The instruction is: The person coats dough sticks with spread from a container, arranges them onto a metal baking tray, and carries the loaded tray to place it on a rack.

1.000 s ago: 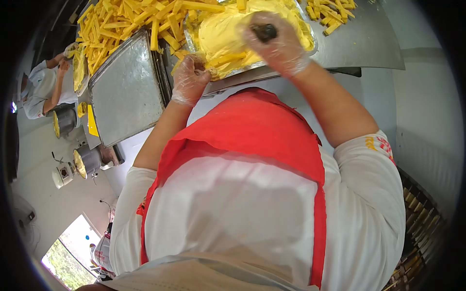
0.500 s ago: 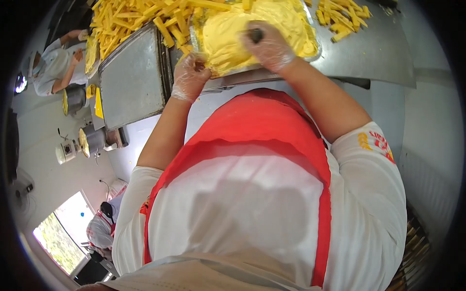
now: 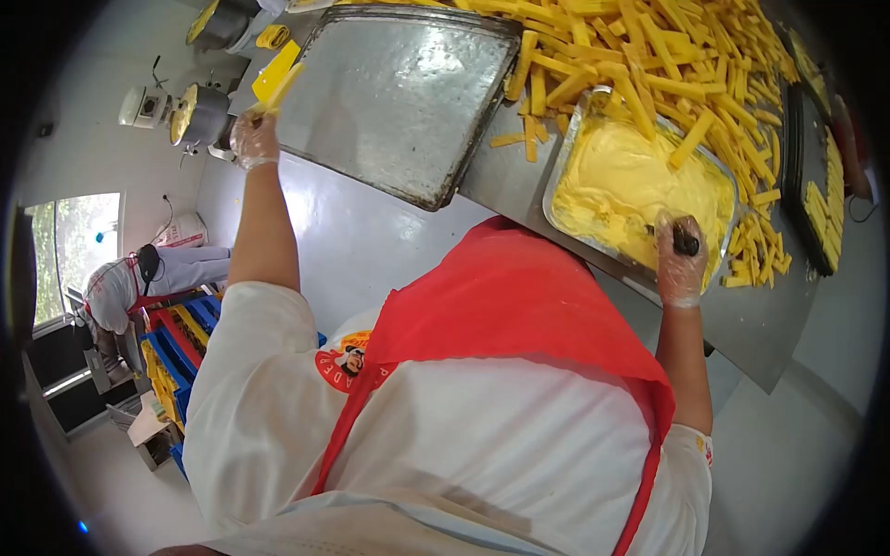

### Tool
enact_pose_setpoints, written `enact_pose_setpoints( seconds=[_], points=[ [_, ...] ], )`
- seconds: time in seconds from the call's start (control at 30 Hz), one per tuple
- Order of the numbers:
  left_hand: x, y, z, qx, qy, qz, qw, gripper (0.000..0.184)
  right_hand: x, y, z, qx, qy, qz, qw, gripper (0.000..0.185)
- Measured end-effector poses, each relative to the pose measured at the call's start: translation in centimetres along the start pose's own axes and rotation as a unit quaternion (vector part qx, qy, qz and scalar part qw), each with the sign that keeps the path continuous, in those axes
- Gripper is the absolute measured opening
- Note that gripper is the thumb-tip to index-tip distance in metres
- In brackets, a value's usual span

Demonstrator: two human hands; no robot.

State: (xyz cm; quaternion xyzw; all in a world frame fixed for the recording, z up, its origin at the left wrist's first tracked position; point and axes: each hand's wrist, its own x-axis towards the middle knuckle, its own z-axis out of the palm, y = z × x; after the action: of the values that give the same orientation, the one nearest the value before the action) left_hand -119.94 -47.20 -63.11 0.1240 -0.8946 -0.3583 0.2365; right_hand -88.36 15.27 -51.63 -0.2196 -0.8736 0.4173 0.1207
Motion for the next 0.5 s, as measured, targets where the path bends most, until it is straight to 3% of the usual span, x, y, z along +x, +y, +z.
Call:
enact_pose_setpoints(
  seconds=[0.1,0.13,0.17,0.23,0.3,0.33,0.4,0.47,0.5],
  points=[
    [0.8,-1.8,-1.0,0.112,-0.04,-0.012,0.993,0.025,0.3,-1.6,0.6,-0.027,0.001,0.002,1.0,0.017],
    [0.4,-1.2,-1.5,0.212,-0.08,-0.014,0.974,0.022,0.3,-1.9,0.2,-0.062,-0.022,-0.054,0.996,0.017],
    [0.4,-2.0,-1.3,0.208,-0.087,-0.012,0.974,0.022,0.1,-2.4,0.1,-0.1,-0.044,-0.105,0.988,0.018],
    [0.5,-3.7,0.1,0.385,-0.04,0.068,0.919,0.025,-0.1,-2.3,0.5,-0.142,-0.046,-0.132,0.98,0.02],
    [-1.0,-0.6,0.5,0.346,0.057,0.198,0.915,0.03,-0.1,-2.7,0.1,-0.218,-0.059,-0.187,0.956,0.03],
    [-1.6,3.0,1.5,0.327,0.045,0.209,0.92,0.03,-0.3,-2.8,0.1,-0.289,-0.06,-0.112,0.949,0.031],
    [-4.8,12.4,3.4,0.032,-0.048,0.301,0.952,0.032,-0.5,-4.4,0.5,-0.289,-0.056,-0.048,0.954,0.026],
    [-8.8,19.5,7.4,-0.143,-0.167,0.401,0.889,0.029,-0.7,-6.5,1.4,-0.304,-0.06,-0.112,0.944,0.016],
    [-10.9,22.8,9.0,-0.135,-0.207,0.438,0.864,0.032,-1.0,-7.6,2.1,-0.306,-0.05,-0.103,0.945,0.016]
  ],
)
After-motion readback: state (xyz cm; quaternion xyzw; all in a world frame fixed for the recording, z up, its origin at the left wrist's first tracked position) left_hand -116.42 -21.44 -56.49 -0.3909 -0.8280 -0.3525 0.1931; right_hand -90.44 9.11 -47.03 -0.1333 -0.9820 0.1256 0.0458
